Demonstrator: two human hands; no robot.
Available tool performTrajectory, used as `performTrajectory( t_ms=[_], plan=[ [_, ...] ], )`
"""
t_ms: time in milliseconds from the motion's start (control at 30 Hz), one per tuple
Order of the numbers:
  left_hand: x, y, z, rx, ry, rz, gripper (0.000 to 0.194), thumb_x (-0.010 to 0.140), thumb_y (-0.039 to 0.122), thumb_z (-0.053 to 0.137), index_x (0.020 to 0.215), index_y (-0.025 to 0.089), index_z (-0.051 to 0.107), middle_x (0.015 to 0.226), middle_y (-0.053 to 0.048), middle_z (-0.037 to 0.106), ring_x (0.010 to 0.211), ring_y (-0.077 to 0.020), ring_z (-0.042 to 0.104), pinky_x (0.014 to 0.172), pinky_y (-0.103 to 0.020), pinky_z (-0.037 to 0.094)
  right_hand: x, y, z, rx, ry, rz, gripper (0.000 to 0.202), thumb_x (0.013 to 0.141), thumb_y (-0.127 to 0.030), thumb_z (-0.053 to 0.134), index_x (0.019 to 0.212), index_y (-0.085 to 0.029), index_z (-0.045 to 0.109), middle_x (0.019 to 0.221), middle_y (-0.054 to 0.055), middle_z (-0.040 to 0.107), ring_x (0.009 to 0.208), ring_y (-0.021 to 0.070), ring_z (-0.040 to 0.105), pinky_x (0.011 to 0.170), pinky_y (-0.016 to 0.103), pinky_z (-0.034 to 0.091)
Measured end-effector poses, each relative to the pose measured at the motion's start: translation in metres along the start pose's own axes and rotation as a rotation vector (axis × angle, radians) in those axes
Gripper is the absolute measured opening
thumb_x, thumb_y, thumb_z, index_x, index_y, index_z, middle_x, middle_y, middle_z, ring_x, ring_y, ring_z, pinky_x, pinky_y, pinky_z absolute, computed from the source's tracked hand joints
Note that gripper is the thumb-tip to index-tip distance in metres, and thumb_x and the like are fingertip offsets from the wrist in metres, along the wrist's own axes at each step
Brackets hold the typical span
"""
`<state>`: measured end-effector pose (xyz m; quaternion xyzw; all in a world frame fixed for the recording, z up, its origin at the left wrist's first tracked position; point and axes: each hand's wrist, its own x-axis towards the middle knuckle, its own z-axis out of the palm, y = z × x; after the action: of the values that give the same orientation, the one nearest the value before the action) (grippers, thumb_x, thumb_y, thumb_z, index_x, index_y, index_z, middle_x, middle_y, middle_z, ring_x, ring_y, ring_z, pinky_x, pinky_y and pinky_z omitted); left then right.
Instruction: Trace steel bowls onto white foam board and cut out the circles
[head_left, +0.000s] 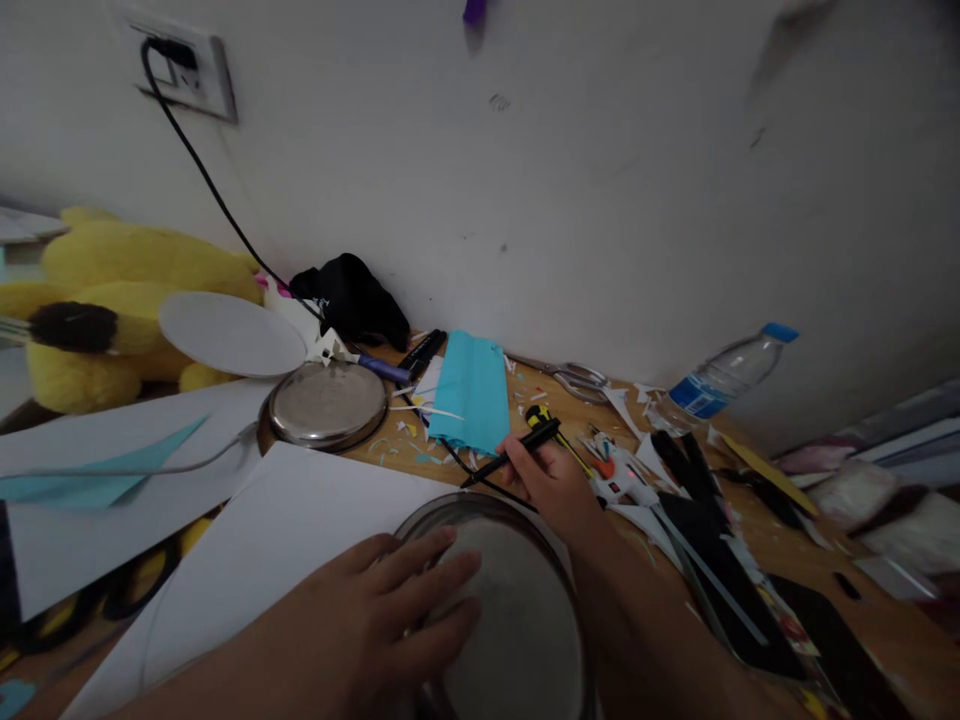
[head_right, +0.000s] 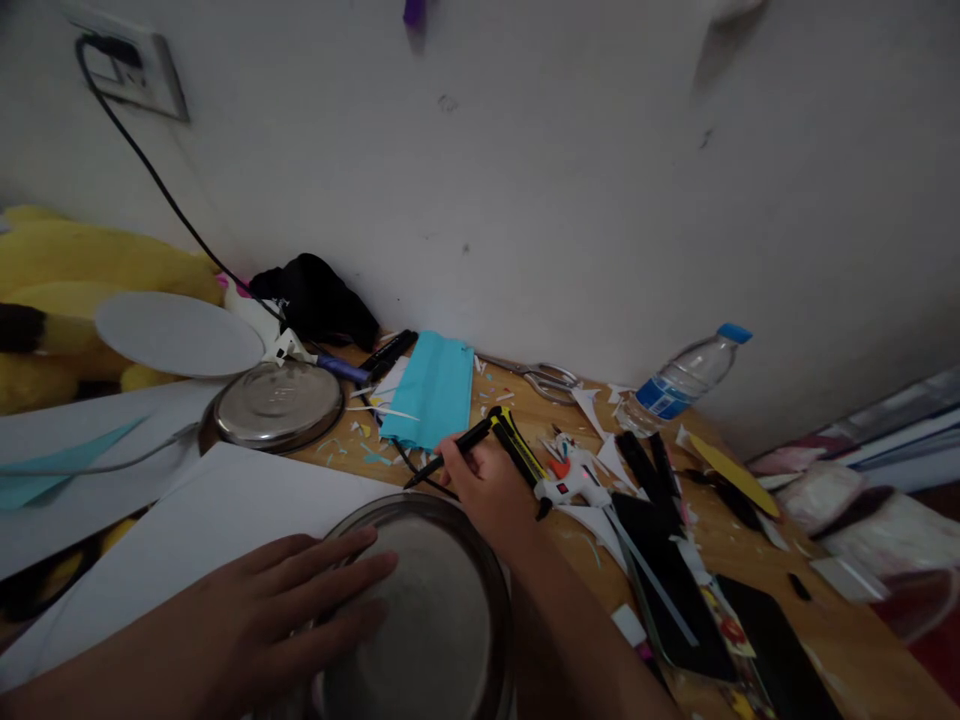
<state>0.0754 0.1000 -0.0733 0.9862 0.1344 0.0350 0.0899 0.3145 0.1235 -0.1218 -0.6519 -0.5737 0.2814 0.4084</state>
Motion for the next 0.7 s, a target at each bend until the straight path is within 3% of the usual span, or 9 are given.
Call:
performTrajectory(
  t_ms=[133,400,700],
  plan=[
    [0.0,-0.002,0.002,0.018,0.031,0.011,0.061,0.073,0.021,0.065,0.13,0.023,0.044,0.14,-0.004,0.039,0.126,-0.0269,0.041,0.094,-0.036,0.046,-0.001,-0.001,-0.001,-0.025,-0.01,0.006,0.041,0.084,-0.053,0.044,0.081,-0.017,0.064,0.061,0.002,0.062,0.05,0.013,0.056,0.044,0.022,0.038],
    [-0.001,-0.001,0.004,0.042,0.008,0.006,0.064,0.071,0.029,0.068,0.13,0.024,0.045,0.141,-0.003,0.038,0.125,-0.028,0.043,0.091,-0.038,0.048,0.001,0.0,-0.001,-0.062,-0.014,0.004,0.039,0.084,-0.049,0.044,0.078,-0.016,0.063,0.059,0.002,0.061,0.048,0.0121,0.053,0.042,0.021,0.036],
    [-0.001,-0.002,0.007,0.018,0.046,-0.004,0.066,0.069,0.028,0.069,0.131,0.025,0.044,0.141,-0.002,0.039,0.125,-0.0279,0.043,0.092,-0.037,0.048,-0.003,0.004,-0.015,-0.074,0.016,0.065,0.037,0.082,-0.049,0.043,0.073,-0.016,0.059,0.056,0.0,0.054,0.045,0.0109,0.044,0.041,0.022,0.029]
  ],
)
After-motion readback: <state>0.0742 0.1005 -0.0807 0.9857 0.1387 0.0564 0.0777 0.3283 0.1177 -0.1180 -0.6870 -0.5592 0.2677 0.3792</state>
